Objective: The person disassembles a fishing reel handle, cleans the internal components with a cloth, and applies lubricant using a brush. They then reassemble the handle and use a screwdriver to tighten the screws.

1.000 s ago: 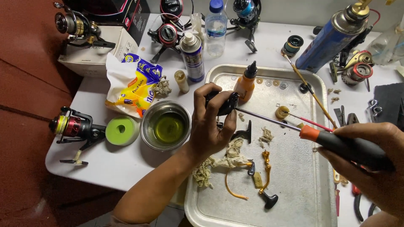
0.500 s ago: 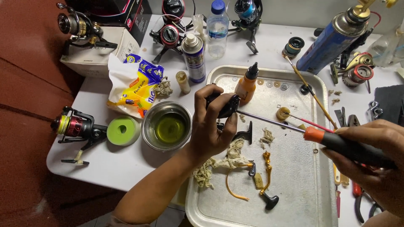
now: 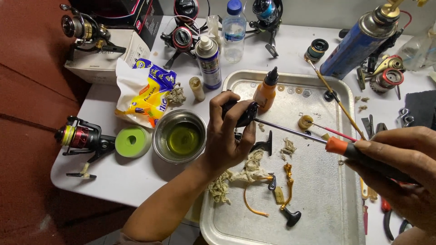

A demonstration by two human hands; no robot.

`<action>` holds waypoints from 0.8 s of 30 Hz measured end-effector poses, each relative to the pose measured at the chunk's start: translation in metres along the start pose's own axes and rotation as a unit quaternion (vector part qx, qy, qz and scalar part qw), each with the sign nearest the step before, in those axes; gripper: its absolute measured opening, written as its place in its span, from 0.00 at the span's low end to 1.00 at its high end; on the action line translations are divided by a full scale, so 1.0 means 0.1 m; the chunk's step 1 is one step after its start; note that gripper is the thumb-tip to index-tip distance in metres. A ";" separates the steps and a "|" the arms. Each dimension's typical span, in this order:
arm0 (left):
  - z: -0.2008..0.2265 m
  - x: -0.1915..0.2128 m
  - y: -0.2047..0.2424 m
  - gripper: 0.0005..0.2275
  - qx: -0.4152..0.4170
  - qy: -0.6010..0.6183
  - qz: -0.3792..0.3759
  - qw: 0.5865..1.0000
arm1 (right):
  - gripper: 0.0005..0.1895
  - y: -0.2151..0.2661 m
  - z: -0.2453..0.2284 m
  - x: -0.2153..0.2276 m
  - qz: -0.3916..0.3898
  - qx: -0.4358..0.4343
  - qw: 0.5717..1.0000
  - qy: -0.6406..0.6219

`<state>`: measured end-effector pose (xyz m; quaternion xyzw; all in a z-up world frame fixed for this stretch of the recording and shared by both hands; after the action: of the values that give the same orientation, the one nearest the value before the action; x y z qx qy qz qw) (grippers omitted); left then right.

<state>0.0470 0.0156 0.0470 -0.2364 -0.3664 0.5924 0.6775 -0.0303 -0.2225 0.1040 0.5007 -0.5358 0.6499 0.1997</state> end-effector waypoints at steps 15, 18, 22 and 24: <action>-0.03 0.01 -0.01 0.14 -0.018 -0.035 -0.018 0.999 | 0.18 -0.19 -0.11 -0.05 -0.018 -0.001 1.000 -0.006; -0.03 0.01 -0.02 0.14 -0.020 -0.045 -0.019 0.999 | 0.16 -0.30 -0.23 0.02 -0.005 0.028 1.000 -0.006; -0.03 0.02 -0.01 0.15 -0.022 -0.051 -0.023 0.998 | 0.15 -0.27 -0.18 -0.04 -0.050 -0.045 0.998 -0.011; -0.03 0.02 0.00 0.15 -0.026 -0.059 -0.029 0.998 | 0.09 -0.22 -0.07 -0.11 -0.110 -0.160 0.981 0.013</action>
<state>0.0496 0.0177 0.0454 -0.2080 -0.4275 0.5755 0.6654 -0.0110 -0.2059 0.1064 0.5099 -0.5721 0.5361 0.3541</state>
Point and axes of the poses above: each hand's wrist, its own y-axis away from the middle knuckle, its own x-axis out of the back of the hand, z = x × y, the point moved 5 cm from there along -y, towards the middle knuckle, and after that the axes turned 15 degrees about y, right-handed, at the moved point
